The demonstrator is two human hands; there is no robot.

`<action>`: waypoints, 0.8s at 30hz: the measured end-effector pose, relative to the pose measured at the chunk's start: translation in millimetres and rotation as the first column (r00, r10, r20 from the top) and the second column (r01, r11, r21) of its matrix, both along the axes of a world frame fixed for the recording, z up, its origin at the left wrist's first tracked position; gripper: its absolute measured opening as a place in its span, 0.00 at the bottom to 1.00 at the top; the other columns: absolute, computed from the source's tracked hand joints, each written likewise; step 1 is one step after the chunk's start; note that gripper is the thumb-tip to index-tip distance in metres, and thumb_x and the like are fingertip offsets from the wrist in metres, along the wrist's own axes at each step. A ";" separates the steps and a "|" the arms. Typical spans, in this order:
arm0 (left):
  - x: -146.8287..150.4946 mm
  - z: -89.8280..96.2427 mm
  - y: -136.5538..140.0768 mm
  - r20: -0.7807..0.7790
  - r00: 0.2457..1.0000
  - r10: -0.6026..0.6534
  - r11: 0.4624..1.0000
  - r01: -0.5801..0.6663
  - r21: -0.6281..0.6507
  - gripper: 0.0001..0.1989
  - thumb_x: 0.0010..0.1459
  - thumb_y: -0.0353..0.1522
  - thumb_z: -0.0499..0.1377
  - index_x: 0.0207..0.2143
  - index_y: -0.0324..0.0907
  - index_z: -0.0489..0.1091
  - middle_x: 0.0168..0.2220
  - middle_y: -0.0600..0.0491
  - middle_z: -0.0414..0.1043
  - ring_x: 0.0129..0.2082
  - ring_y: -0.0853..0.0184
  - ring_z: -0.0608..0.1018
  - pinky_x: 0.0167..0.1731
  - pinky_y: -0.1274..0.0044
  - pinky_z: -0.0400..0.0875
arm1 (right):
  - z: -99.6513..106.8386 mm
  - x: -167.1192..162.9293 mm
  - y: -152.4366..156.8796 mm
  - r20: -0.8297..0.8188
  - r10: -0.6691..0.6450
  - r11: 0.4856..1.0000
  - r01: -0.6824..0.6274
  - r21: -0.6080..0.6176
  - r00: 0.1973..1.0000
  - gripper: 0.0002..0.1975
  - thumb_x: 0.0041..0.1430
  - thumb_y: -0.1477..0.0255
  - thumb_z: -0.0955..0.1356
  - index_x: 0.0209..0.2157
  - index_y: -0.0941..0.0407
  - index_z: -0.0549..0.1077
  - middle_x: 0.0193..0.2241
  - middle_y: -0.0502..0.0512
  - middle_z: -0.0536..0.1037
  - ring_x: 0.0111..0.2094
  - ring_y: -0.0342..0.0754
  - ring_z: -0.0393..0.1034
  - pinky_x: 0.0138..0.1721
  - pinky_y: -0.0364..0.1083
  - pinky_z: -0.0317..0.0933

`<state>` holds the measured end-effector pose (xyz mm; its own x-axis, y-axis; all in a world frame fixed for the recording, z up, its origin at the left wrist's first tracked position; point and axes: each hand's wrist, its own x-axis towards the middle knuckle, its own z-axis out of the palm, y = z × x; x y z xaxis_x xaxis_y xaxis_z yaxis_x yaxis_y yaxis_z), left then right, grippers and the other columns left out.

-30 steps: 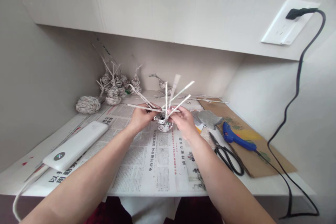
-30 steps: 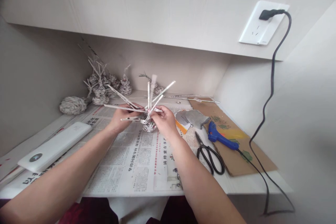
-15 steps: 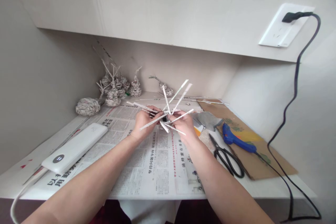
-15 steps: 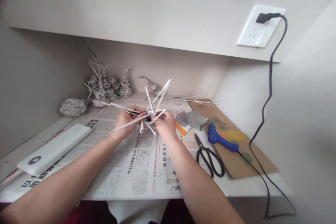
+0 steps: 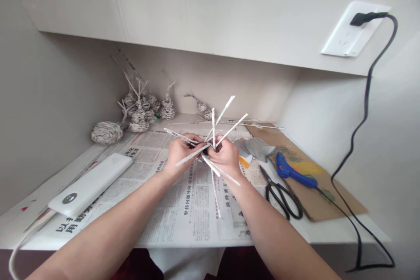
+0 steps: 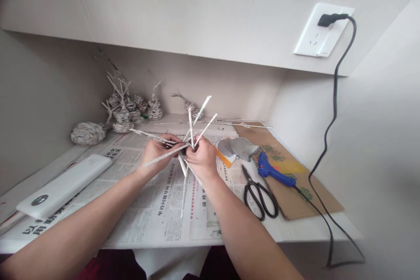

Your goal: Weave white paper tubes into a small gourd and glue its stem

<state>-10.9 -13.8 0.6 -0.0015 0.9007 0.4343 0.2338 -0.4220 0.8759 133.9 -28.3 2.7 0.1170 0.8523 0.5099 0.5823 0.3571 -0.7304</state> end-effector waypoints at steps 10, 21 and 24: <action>1.2 3.6 -2.0 0.033 0.999 0.009 0.999 -0.007 -0.036 0.09 0.47 0.35 0.65 0.29 0.38 0.75 0.25 0.52 0.76 0.23 0.69 0.75 0.24 0.79 0.68 | 3.2 -2.4 -4.3 0.166 -0.050 0.995 0.035 0.091 0.985 0.03 0.50 0.73 0.64 0.28 0.53 0.69 0.25 0.49 0.73 0.26 0.46 0.66 0.30 0.44 0.59; -2.5 3.5 1.0 -0.071 0.996 0.057 0.998 -0.056 0.018 0.07 0.48 0.35 0.64 0.28 0.40 0.74 0.25 0.54 0.77 0.24 0.68 0.75 0.26 0.79 0.67 | 5.5 -5.2 -6.2 0.076 -0.084 0.983 0.070 0.170 0.994 0.06 0.57 0.66 0.66 0.33 0.53 0.72 0.27 0.51 0.76 0.28 0.46 0.70 0.34 0.44 0.62; -1.9 2.5 0.8 -0.045 0.999 0.020 0.999 -0.019 0.036 0.06 0.49 0.35 0.64 0.27 0.40 0.74 0.27 0.53 0.77 0.26 0.67 0.77 0.29 0.78 0.69 | 3.6 -5.0 -3.6 0.049 -0.081 0.991 0.075 0.114 0.995 0.09 0.56 0.65 0.66 0.38 0.54 0.72 0.25 0.49 0.76 0.25 0.46 0.69 0.30 0.44 0.61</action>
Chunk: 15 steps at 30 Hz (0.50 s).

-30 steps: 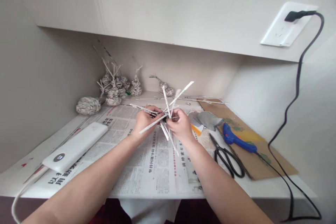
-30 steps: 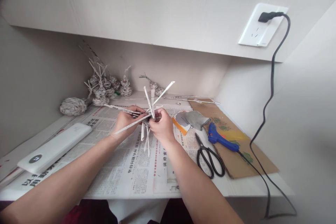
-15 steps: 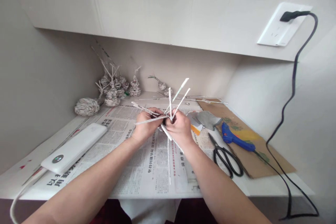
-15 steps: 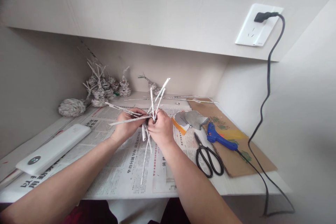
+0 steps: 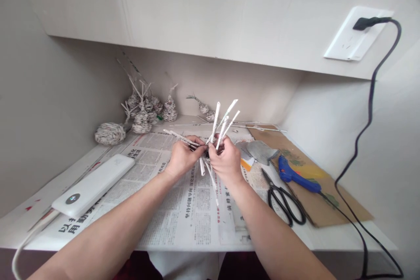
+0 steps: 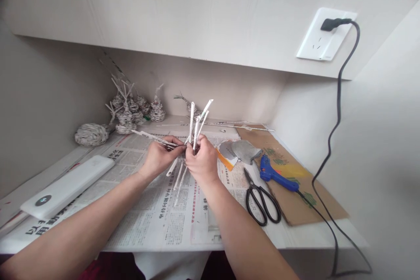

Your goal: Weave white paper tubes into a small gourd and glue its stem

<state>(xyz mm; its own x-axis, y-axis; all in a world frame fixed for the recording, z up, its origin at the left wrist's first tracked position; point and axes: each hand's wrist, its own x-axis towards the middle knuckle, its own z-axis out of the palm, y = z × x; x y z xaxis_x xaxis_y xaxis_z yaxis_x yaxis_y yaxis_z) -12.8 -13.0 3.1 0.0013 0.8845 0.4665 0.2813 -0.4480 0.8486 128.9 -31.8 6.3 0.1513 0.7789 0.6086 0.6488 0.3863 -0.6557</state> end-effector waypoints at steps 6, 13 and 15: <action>2.8 -1.8 -0.7 0.050 0.998 -0.025 0.999 0.023 0.023 0.06 0.51 0.34 0.63 0.29 0.40 0.75 0.30 0.51 0.78 0.31 0.65 0.78 0.35 0.76 0.71 | 1.7 1.5 -1.1 0.091 -0.039 0.999 0.035 0.042 0.995 0.08 0.56 0.66 0.65 0.32 0.55 0.73 0.28 0.54 0.76 0.27 0.47 0.69 0.32 0.44 0.60; 8.7 -3.8 -4.8 0.065 0.997 0.035 0.998 -0.038 0.052 0.06 0.52 0.34 0.63 0.30 0.40 0.76 0.31 0.51 0.78 0.34 0.64 0.79 0.39 0.75 0.72 | 3.5 4.7 1.6 0.046 -0.048 0.998 0.050 -0.045 0.998 0.07 0.53 0.65 0.67 0.29 0.53 0.74 0.24 0.51 0.77 0.25 0.48 0.69 0.30 0.44 0.60; 9.6 -2.8 -5.7 0.080 0.997 0.025 0.999 -0.027 0.030 0.06 0.52 0.34 0.63 0.30 0.40 0.76 0.31 0.51 0.79 0.32 0.65 0.79 0.36 0.76 0.73 | 2.7 5.0 2.7 -0.007 -0.021 0.998 0.020 -0.063 1.000 0.07 0.53 0.65 0.67 0.30 0.52 0.75 0.23 0.50 0.77 0.25 0.48 0.70 0.29 0.44 0.60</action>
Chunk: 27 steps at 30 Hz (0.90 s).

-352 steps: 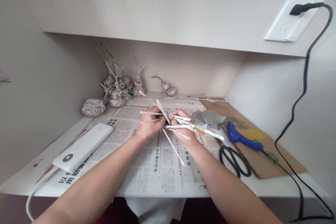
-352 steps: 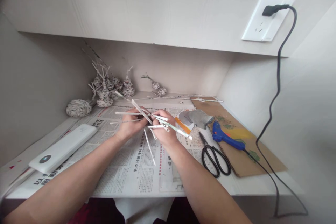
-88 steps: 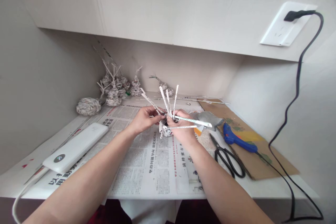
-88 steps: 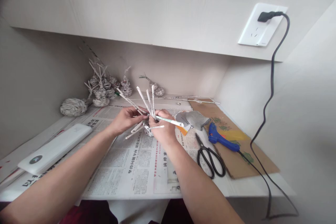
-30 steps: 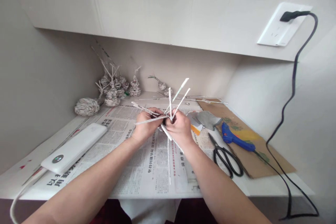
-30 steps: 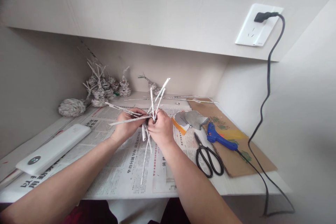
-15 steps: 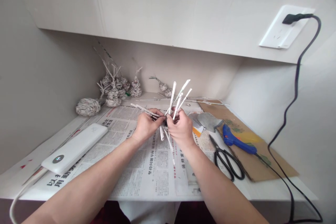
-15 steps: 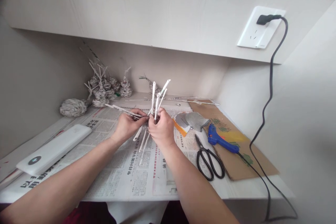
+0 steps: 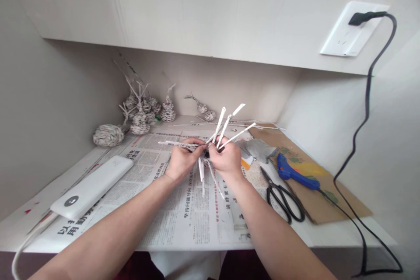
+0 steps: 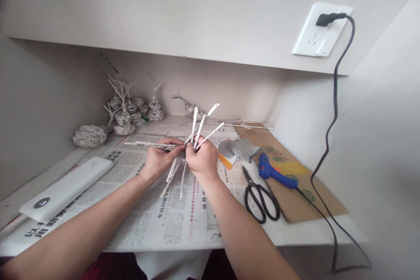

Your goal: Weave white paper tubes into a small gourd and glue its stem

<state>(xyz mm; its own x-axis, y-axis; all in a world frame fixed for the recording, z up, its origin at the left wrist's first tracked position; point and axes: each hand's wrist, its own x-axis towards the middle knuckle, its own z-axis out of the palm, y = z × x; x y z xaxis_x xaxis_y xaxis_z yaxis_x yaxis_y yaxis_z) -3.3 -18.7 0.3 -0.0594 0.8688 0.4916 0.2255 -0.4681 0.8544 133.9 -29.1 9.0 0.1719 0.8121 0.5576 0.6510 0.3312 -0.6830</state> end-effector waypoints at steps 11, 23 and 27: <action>-3.3 -4.2 1.0 -0.141 0.990 0.020 0.993 -0.003 0.119 0.05 0.54 0.34 0.62 0.32 0.43 0.77 0.33 0.51 0.79 0.35 0.64 0.79 0.41 0.73 0.74 | 1.7 0.7 11.8 -0.584 0.103 0.981 -0.180 -0.074 0.805 0.11 0.49 0.63 0.69 0.31 0.56 0.75 0.22 0.49 0.77 0.23 0.46 0.70 0.26 0.43 0.62; -10.4 -2.1 1.5 -0.287 0.950 0.121 0.947 -0.024 0.319 0.06 0.55 0.26 0.59 0.31 0.44 0.76 0.31 0.53 0.75 0.34 0.68 0.77 0.39 0.77 0.70 | -9.2 -9.9 9.0 -0.668 0.209 0.960 -0.280 0.000 0.715 0.12 0.44 0.65 0.73 0.31 0.56 0.74 0.25 0.51 0.78 0.28 0.46 0.72 0.31 0.44 0.65; -10.9 -3.4 0.8 -0.334 0.938 0.088 0.926 0.047 0.376 0.08 0.56 0.25 0.58 0.33 0.44 0.76 0.33 0.53 0.74 0.34 0.69 0.77 0.38 0.78 0.70 | -11.0 -12.6 10.5 -0.712 0.159 0.974 -0.228 -0.001 0.684 0.12 0.44 0.64 0.74 0.26 0.57 0.73 0.22 0.50 0.76 0.26 0.47 0.71 0.29 0.43 0.64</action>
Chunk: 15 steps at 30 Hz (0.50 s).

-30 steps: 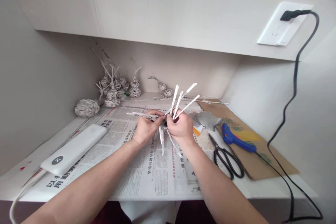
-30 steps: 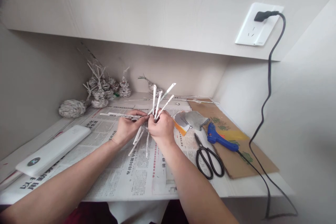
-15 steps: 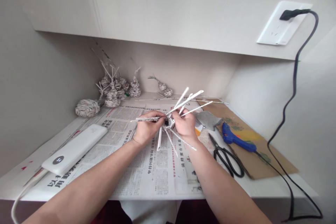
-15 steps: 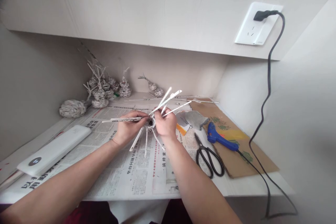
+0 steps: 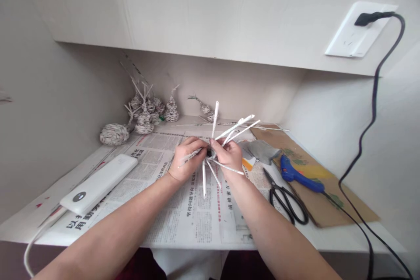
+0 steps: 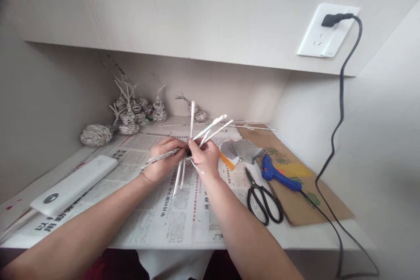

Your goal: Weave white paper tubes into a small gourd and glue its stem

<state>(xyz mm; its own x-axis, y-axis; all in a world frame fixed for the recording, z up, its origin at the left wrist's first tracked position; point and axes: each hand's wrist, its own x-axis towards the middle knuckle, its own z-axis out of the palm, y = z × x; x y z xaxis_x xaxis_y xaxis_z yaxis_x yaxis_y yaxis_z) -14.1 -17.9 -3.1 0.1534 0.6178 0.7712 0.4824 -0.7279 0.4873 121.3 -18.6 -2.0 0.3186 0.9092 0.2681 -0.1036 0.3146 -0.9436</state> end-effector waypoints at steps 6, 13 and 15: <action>1.5 1.2 3.6 0.082 0.995 0.057 0.993 -0.048 -0.103 0.07 0.54 0.28 0.61 0.36 0.44 0.77 0.35 0.52 0.78 0.36 0.66 0.78 0.40 0.75 0.72 | -6.1 4.5 4.1 0.144 -0.032 0.999 0.030 0.016 0.989 0.07 0.46 0.69 0.70 0.30 0.56 0.76 0.23 0.51 0.78 0.26 0.48 0.72 0.29 0.44 0.65; -2.1 -2.3 16.7 0.146 0.987 -0.062 0.964 0.097 -0.248 0.06 0.54 0.31 0.62 0.35 0.42 0.77 0.35 0.50 0.77 0.38 0.62 0.78 0.43 0.71 0.72 | -11.4 5.3 5.9 0.236 -0.054 0.995 0.033 0.089 0.970 0.07 0.49 0.68 0.69 0.31 0.55 0.75 0.25 0.50 0.78 0.26 0.47 0.71 0.28 0.44 0.64; -2.3 -2.6 16.7 0.182 0.980 -0.076 0.951 0.126 -0.283 0.06 0.53 0.32 0.62 0.35 0.42 0.76 0.35 0.50 0.77 0.38 0.62 0.78 0.42 0.71 0.72 | -11.4 4.4 5.2 0.246 -0.060 0.995 0.039 0.089 0.967 0.06 0.50 0.69 0.68 0.31 0.55 0.75 0.24 0.50 0.77 0.24 0.46 0.69 0.27 0.43 0.63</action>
